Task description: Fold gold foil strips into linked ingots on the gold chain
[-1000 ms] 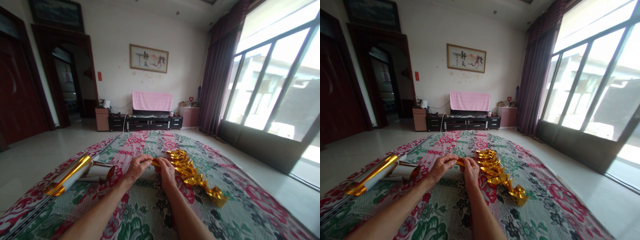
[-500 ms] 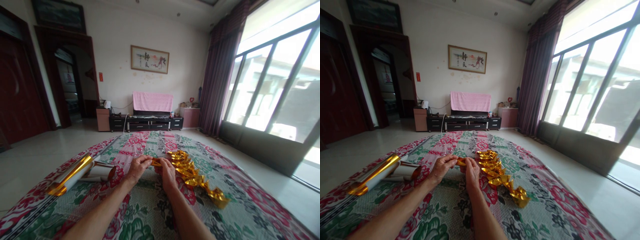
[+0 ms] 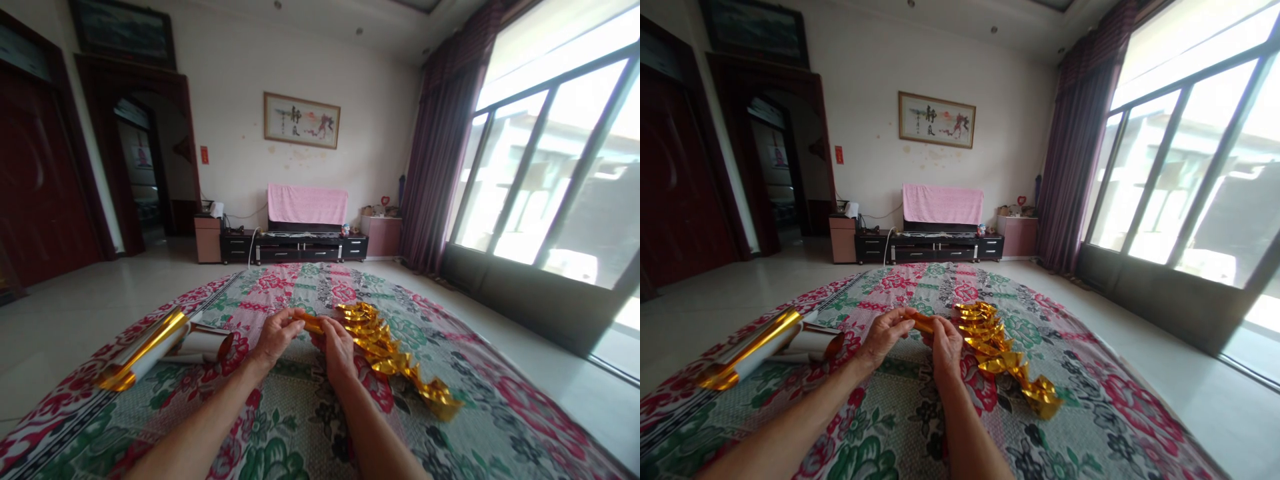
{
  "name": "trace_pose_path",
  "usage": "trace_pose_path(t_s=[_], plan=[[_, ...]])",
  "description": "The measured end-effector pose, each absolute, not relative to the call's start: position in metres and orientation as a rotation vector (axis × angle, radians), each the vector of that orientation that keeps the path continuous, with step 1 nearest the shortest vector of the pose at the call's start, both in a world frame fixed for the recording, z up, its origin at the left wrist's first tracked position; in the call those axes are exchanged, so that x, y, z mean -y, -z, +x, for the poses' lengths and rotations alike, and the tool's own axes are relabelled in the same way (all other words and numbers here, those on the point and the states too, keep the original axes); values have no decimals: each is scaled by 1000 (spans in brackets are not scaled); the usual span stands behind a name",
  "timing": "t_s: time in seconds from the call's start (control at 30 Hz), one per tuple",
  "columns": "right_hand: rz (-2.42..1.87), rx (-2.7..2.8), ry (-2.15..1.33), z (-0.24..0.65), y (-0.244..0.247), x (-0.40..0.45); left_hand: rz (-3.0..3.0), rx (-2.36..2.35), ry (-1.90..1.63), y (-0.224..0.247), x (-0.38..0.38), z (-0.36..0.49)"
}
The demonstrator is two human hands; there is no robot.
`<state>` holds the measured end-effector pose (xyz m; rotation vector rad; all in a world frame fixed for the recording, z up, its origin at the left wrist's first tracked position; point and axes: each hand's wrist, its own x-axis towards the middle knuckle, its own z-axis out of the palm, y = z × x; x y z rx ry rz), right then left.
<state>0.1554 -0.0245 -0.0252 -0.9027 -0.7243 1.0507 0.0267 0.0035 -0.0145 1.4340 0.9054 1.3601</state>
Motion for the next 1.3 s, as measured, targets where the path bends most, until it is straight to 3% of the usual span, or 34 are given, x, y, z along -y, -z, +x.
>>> trace_pose_path(t_s=[1.3], plan=[[-906,847,-1049,154,25,27,1448,-918,-1453,17,-13,23]])
